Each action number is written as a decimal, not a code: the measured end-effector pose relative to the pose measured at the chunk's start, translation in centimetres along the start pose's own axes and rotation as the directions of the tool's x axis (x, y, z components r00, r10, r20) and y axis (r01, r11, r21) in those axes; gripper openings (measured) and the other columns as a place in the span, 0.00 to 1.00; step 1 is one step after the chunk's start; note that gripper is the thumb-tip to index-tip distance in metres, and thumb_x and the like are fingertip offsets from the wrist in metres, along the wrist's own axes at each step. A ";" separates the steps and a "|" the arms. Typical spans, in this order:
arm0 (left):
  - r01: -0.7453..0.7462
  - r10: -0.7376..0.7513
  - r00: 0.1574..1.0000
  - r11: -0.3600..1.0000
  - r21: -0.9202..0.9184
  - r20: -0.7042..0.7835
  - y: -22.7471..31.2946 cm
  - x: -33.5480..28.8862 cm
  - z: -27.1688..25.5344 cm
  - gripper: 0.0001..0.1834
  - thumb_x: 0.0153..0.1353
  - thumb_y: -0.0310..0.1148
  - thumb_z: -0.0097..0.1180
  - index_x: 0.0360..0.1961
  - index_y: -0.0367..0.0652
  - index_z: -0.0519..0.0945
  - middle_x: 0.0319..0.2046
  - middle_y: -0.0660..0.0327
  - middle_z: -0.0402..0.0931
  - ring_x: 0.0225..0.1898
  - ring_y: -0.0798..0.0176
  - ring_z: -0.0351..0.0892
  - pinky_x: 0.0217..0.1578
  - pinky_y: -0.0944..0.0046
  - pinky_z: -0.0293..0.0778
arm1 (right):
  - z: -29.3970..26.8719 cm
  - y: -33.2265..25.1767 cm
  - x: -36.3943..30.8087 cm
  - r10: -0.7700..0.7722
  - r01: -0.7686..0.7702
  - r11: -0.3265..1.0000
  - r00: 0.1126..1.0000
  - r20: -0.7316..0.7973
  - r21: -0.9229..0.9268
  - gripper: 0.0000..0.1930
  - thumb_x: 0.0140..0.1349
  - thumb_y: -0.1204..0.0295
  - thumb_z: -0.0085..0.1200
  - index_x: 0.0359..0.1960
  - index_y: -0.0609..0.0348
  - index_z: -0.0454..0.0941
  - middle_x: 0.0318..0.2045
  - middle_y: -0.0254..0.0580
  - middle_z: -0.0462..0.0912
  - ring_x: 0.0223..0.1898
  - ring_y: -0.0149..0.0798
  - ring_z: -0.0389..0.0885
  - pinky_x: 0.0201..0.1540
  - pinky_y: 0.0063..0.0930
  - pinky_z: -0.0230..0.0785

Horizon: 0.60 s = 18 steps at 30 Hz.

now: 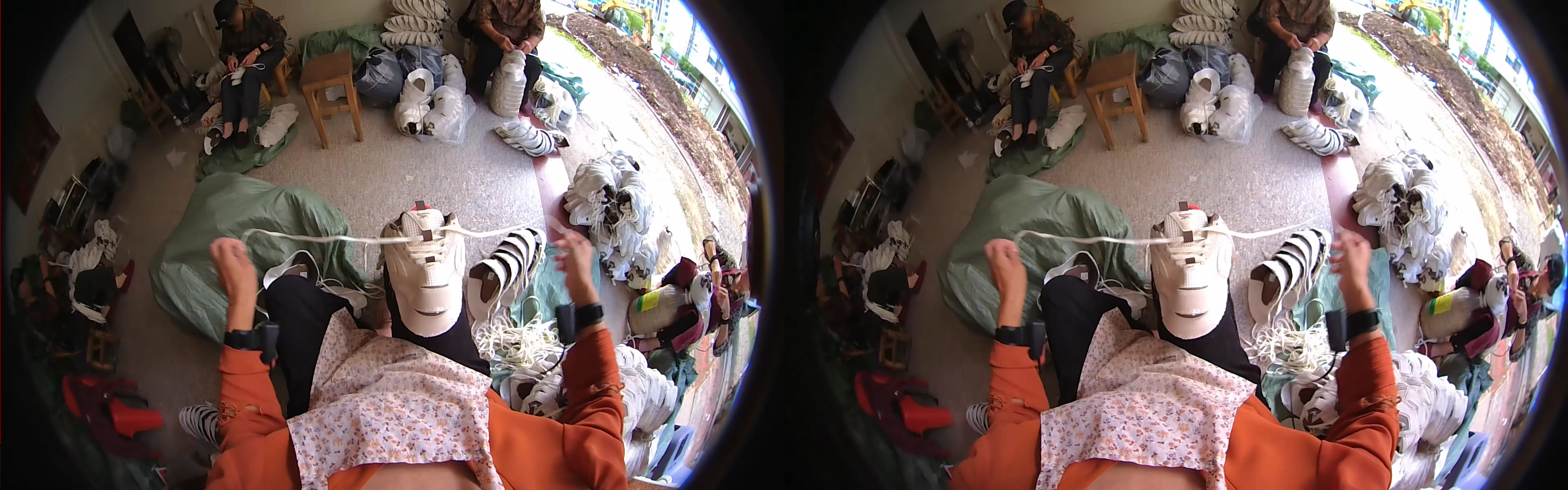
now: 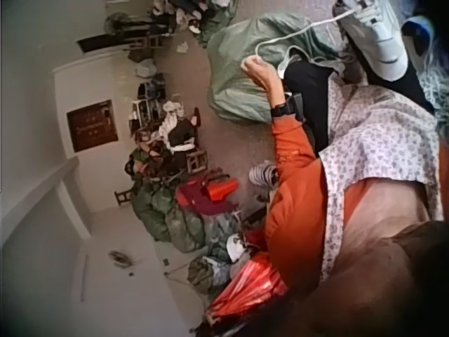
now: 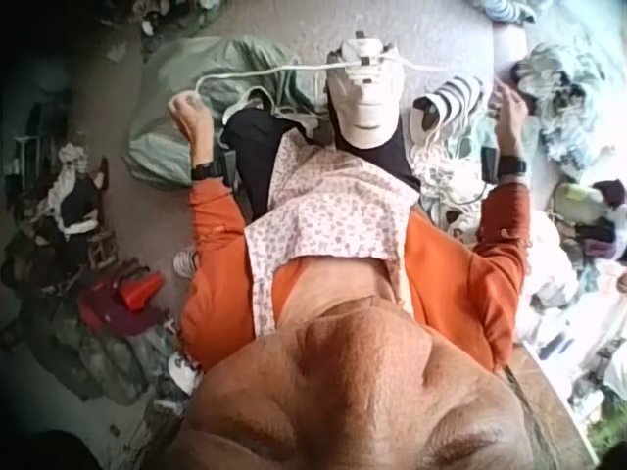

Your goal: Threading and tying laces through the eyelets of shoe uppers during manufacturing.

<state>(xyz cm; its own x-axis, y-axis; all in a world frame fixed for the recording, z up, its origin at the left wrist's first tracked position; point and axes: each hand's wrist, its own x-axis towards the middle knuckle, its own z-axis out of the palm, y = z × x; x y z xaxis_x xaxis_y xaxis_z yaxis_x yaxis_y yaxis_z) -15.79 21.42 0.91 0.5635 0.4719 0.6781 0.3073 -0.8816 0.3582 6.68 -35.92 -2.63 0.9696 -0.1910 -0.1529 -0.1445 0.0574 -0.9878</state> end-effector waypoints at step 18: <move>-0.518 0.678 0.722 0.663 -0.541 0.138 20.4 -2.4 7.8 0.07 0.50 0.25 0.59 0.33 0.40 0.80 0.32 0.60 0.74 0.37 0.56 0.76 0.36 0.60 0.75 | 18.1 -3.3 -9.8 -0.362 0.922 0.040 0.372 0.855 -0.384 0.04 0.55 0.75 0.51 0.32 0.53 0.74 0.34 0.40 0.73 0.32 0.45 0.80 0.29 0.38 0.73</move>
<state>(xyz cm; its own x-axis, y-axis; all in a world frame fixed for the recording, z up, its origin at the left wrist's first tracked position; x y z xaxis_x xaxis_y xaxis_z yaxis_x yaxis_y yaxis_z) -4.91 2.38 1.57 0.7209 -0.2556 0.6442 -0.5032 -0.8322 0.2330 1.23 -16.52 2.66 0.5817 0.7457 0.3249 0.8126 -0.5505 -0.1914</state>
